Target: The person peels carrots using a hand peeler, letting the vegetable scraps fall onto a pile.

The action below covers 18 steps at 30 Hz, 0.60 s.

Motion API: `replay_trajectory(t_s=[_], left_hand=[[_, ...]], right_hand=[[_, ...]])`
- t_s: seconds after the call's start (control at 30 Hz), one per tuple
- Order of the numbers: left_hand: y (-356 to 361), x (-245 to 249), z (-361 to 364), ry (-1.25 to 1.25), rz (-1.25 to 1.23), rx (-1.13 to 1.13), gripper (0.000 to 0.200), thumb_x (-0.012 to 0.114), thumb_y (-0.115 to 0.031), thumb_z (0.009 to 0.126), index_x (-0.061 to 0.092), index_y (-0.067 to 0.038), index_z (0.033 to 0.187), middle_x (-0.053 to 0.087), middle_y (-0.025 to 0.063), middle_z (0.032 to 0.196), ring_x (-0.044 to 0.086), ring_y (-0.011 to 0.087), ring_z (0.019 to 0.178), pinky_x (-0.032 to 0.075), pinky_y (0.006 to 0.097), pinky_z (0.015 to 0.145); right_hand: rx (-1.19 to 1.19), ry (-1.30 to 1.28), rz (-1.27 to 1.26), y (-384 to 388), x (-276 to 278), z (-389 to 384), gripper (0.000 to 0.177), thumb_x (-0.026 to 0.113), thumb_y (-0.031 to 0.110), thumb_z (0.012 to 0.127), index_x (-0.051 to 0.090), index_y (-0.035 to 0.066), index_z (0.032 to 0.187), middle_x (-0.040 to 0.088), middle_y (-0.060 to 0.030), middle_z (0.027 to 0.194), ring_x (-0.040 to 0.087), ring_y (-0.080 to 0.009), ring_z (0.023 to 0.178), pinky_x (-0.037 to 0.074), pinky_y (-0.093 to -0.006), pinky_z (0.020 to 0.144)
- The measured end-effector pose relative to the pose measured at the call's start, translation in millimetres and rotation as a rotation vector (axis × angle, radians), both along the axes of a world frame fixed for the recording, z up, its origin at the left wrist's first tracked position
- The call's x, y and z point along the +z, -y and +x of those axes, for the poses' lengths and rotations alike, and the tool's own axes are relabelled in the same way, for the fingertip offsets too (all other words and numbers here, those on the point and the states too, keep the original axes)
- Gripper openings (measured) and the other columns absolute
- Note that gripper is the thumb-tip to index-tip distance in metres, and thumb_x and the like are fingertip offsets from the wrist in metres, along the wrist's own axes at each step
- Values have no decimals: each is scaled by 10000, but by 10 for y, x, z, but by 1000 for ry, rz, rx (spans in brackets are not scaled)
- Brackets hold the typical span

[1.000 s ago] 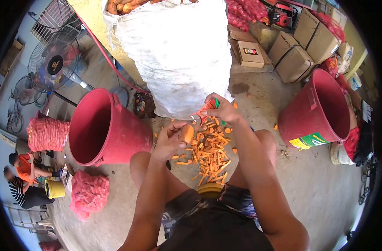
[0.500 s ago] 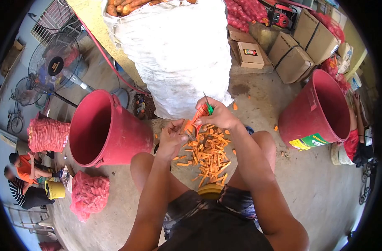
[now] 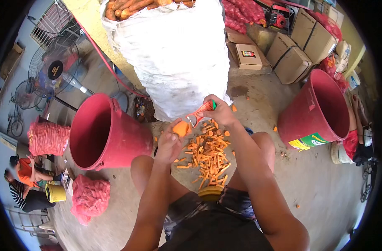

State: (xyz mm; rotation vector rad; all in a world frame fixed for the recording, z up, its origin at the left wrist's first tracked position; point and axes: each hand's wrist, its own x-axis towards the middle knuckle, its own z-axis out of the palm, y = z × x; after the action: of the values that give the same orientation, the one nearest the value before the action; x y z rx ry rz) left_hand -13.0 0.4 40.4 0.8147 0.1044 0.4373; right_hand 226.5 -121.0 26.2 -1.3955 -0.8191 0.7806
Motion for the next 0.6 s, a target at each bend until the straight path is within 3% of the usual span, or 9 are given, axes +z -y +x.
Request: replay_trajectory(t_s=[0.07,0.1,0.17,0.23,0.33,0.4,0.5,0.6], left_hand=[[-34,-9,15,-19,36,29,771,845,-250,896,428,29,1482,608,118,1363,625,241,1246,472,381,1128],[-54,-23,23,-35,67,66,770,846,-239,893,420,29,1476,594,118,1371,619,243,1258,472,380,1126],[-67,-55,66,-33,60,66,739,835,-192,894,418,18,1467,582,112,1359,609,238,1260,473,386,1124],[-11,-99,42,-50,40,60,711,824,-145,894,417,6,1458,571,105,1347,598,232,1262,474,391,1123],[8,-53,74,-37,105,24,728,833,-178,894,415,9,1460,569,111,1368,585,229,1278,474,386,1111],[16,4,56,72,21,57,779,843,-237,897,400,25,1482,560,116,1405,562,218,1304,456,391,1124],[-24,14,-1,88,51,10,823,811,-303,934,361,26,1539,558,102,1433,536,207,1334,434,391,1128],[73,-51,102,-43,19,150,830,751,-354,983,316,6,1592,567,74,1428,525,190,1343,423,384,1116]], right_hand=[[-62,-19,29,-35,-96,28,433,932,135,802,627,105,1108,652,37,916,569,-67,766,489,-257,627],[-58,-15,30,-26,23,-62,433,932,135,802,627,105,1108,652,37,916,569,-67,766,489,-257,627],[59,54,-64,35,454,-309,400,884,12,833,624,94,1125,647,19,990,605,-70,934,523,-250,771],[84,-2,-62,66,436,-342,408,894,23,825,622,93,1120,646,27,976,603,-69,923,514,-250,756],[93,-103,-105,63,309,-208,404,894,27,828,619,88,1118,643,27,972,607,-76,912,523,-264,766],[-107,33,-8,18,181,-131,365,866,8,853,619,87,1110,649,16,972,619,-80,919,530,-262,767],[-88,-150,13,11,186,-41,347,861,12,862,619,88,1099,649,17,986,620,-81,930,535,-267,778],[-5,-4,74,-19,402,-310,383,887,37,841,627,96,1115,645,26,1007,610,-79,924,527,-260,798]])
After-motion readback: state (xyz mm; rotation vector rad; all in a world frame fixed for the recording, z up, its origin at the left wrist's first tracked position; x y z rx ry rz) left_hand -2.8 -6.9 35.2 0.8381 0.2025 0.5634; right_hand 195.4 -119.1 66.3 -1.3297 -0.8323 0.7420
